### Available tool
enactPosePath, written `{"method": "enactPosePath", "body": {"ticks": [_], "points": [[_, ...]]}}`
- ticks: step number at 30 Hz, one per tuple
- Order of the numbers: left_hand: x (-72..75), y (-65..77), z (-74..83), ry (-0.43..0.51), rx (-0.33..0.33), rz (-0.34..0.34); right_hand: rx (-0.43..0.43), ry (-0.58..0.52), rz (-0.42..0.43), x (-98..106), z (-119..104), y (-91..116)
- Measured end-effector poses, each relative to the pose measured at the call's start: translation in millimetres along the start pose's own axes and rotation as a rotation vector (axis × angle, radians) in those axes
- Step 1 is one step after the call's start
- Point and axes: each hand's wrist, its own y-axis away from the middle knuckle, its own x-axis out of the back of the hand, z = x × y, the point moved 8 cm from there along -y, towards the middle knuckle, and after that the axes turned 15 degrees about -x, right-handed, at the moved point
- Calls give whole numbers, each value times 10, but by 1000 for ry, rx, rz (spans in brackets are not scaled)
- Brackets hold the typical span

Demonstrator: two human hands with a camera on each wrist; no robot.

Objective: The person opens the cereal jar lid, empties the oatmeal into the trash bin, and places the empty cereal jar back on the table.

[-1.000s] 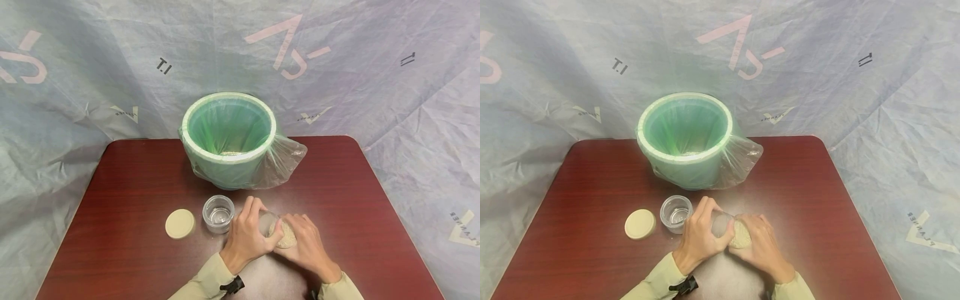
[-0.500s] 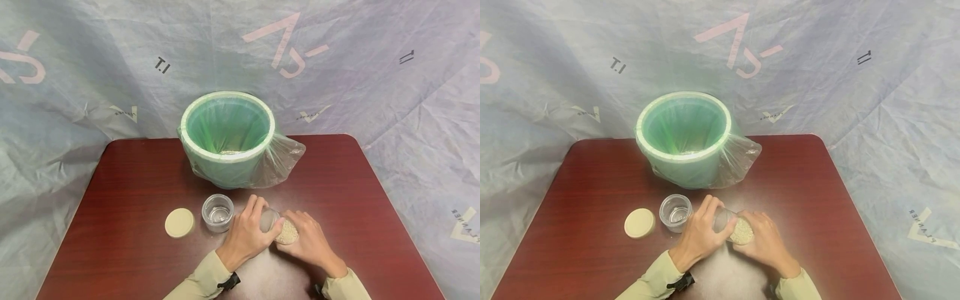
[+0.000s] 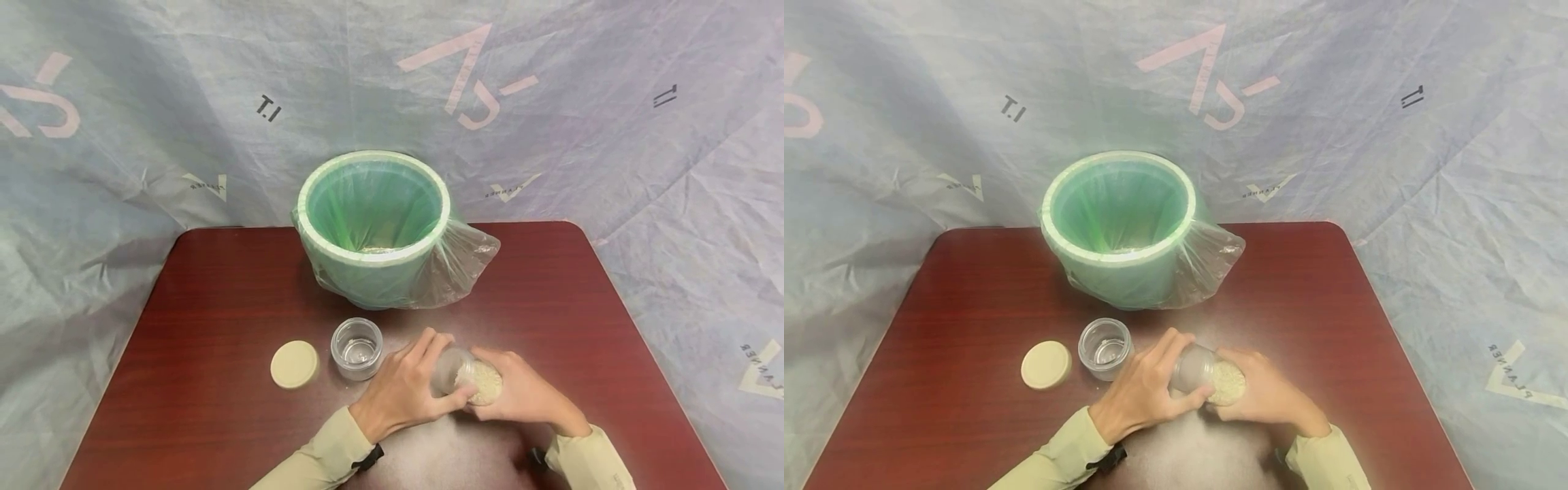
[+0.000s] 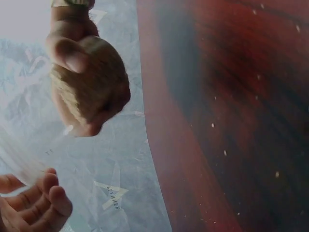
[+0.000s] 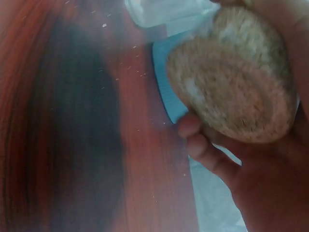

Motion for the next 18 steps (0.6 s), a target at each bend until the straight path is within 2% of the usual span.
{"method": "enactPosePath", "body": {"ticks": [4,8,12,18], "points": [[12,-46,46,-17,-84,2,6,-93,-168,-19,-9,0],[28,-94,54,-50,-123,21,62,-101,-238,-19,-51,-9],[19,-138,20,-75,-102,32,83,-97,-220,5,-72,-42],[-1,-178,-36,-111,-58,37,63,-95,-154,32,-66,-86]]}}
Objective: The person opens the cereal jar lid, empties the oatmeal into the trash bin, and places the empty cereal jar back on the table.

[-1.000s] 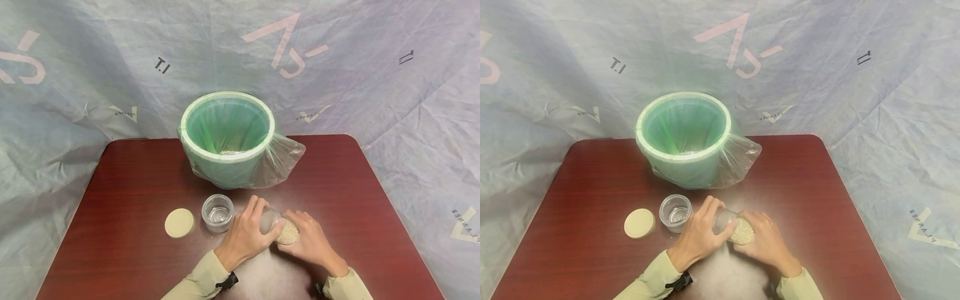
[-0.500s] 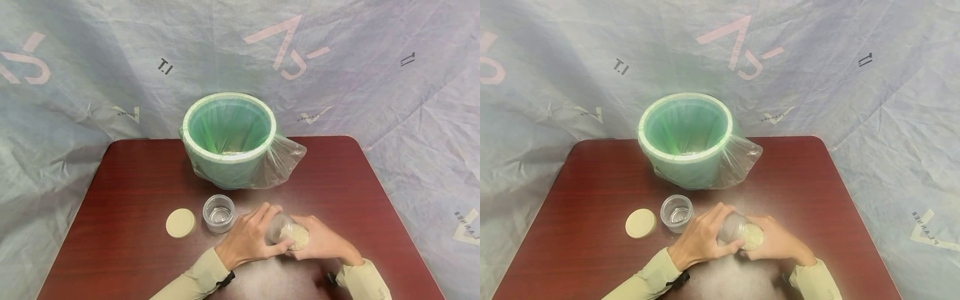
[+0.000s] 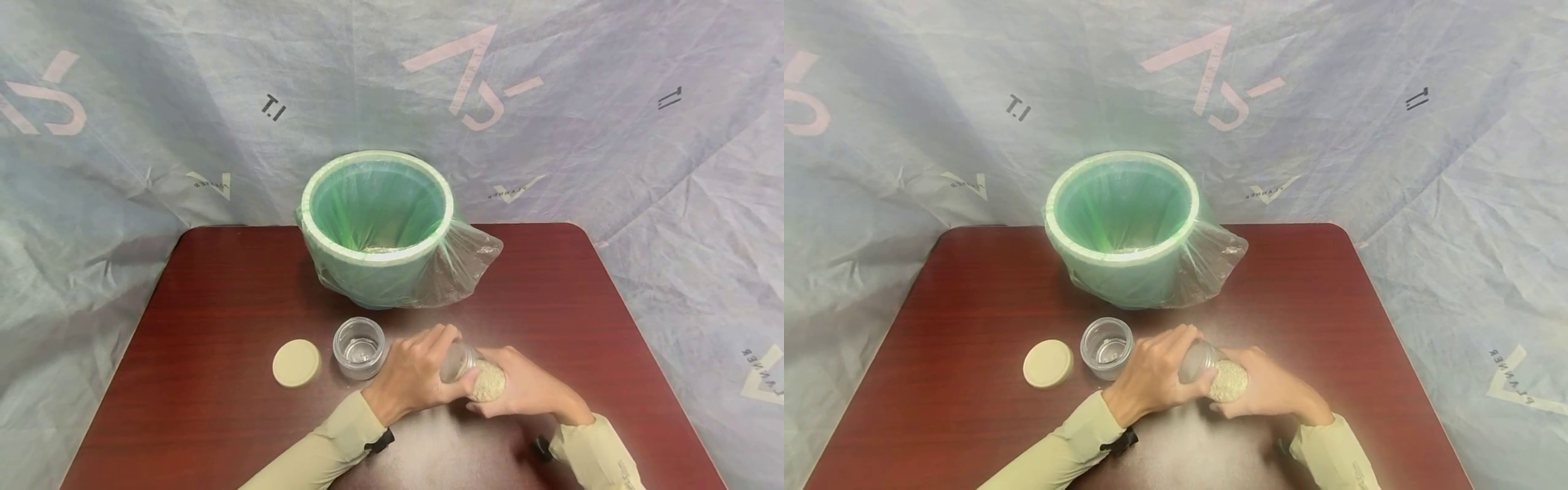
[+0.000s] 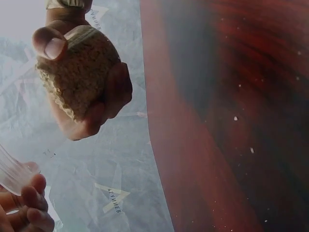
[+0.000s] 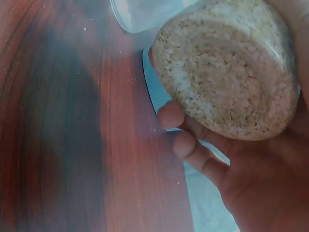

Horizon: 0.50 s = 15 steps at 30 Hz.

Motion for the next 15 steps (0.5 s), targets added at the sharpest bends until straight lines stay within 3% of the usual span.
{"method": "enactPosePath", "body": {"ticks": [8,15], "points": [[9,-28,-38,-33,10,17,-38,65,57,33,37,-33],[31,-40,-78,-40,39,39,-20,228,180,90,-20,-58]]}}
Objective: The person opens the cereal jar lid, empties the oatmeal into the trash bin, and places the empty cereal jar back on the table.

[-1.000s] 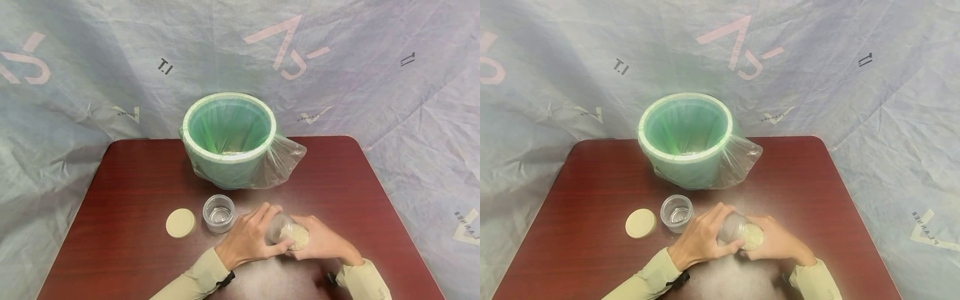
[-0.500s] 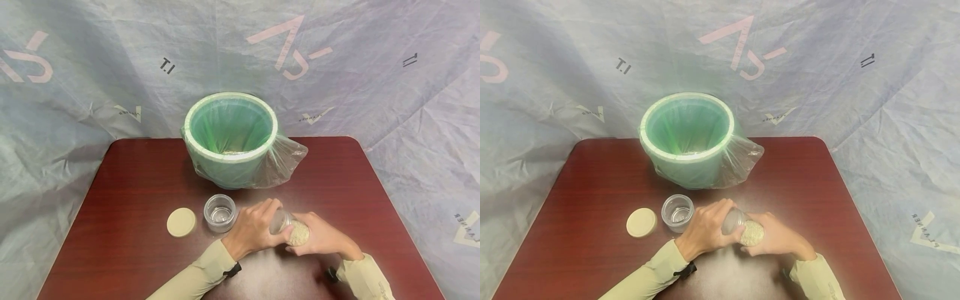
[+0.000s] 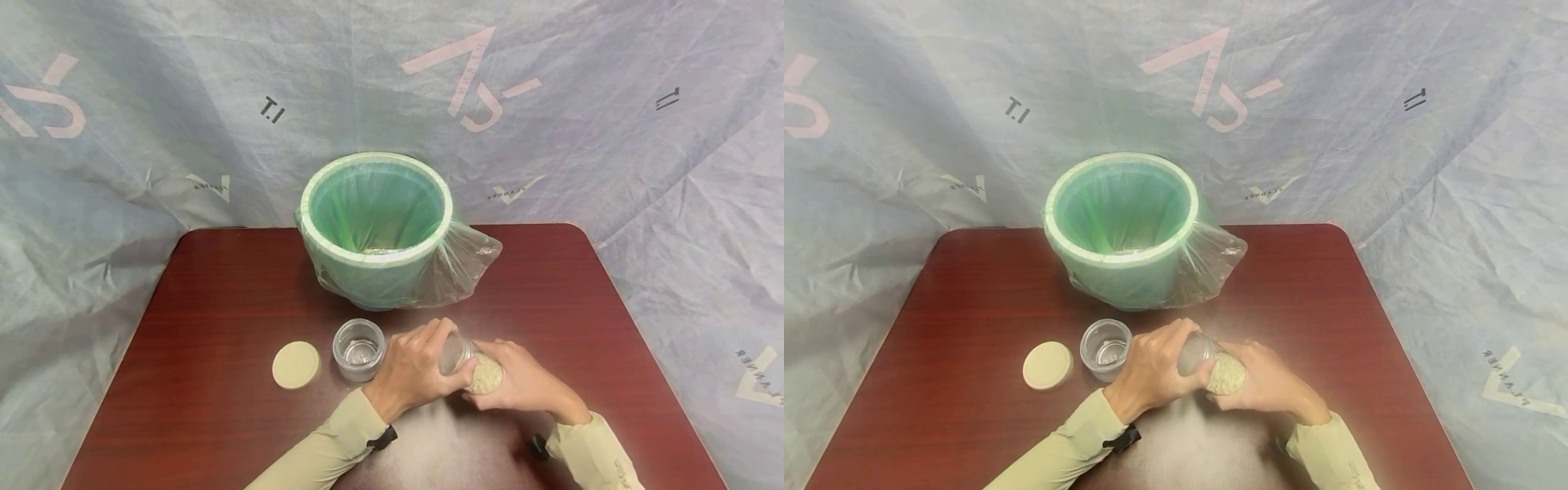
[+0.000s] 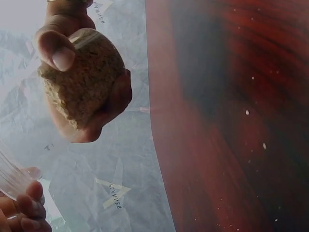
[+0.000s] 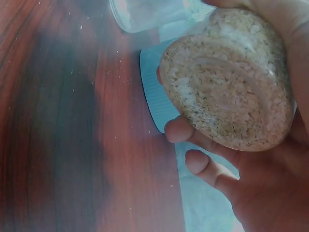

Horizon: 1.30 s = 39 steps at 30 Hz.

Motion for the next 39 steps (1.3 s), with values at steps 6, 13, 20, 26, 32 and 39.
{"method": "enactPosePath", "body": {"ticks": [6,13,20,26,32,39], "points": [[4,-17,-6,-31,6,4,4,68,51,27,-19,-9],[-12,-26,-50,-54,62,-2,2,134,136,60,-4,-14],[-44,-2,-202,-75,265,-45,-8,281,330,107,6,-70],[-80,9,-239,-68,331,-76,21,310,403,118,5,-88],[-120,41,-216,-44,329,-124,-20,324,359,104,41,-66],[-123,52,-212,24,296,-169,-94,259,247,113,86,-94]]}}
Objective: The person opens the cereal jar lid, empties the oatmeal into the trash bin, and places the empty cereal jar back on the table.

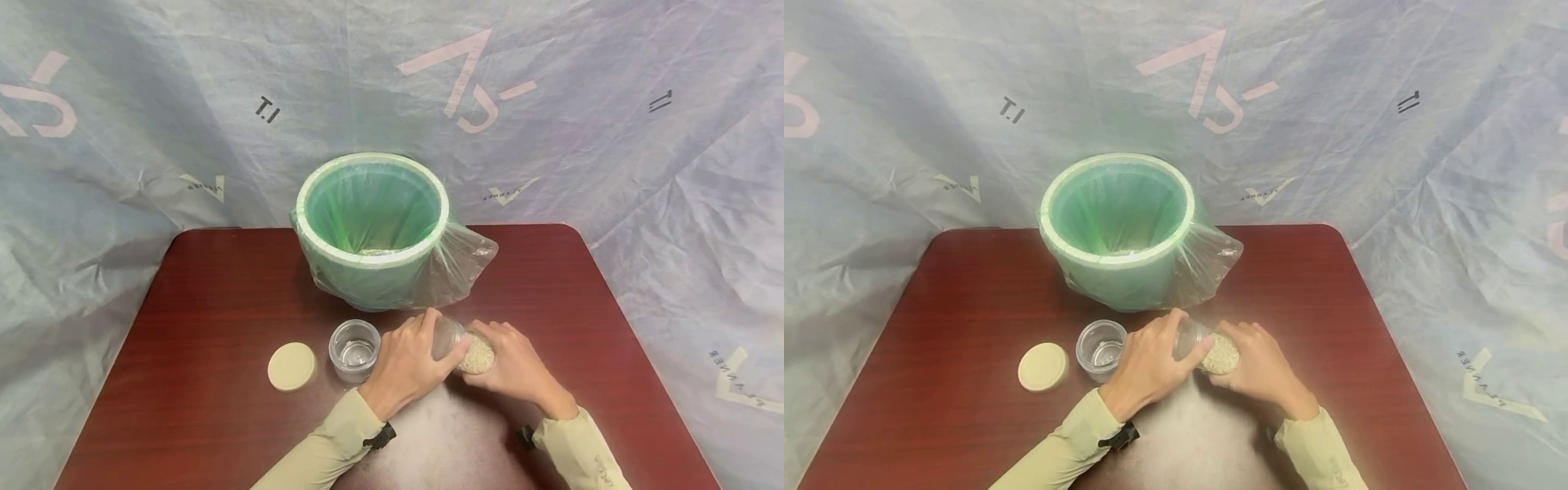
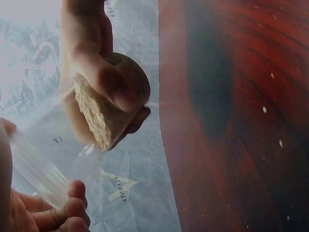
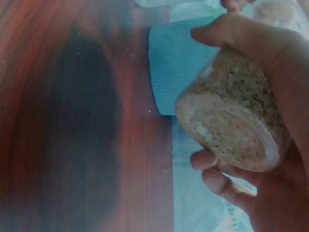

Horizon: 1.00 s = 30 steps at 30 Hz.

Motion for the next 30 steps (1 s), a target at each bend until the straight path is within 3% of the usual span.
{"method": "enactPosePath", "body": {"ticks": [5,13,17,25,30], "points": [[25,20,18,41,-67,-19,-39,-98,-129,-12,32,-5],[105,11,100,56,-204,17,15,-374,-436,-100,3,21],[160,8,160,50,-290,38,45,-449,-574,-143,-3,69],[263,14,283,39,-448,101,195,-605,-801,-186,-135,144],[297,-3,312,36,-483,136,223,-644,-861,-210,-166,154]]}}
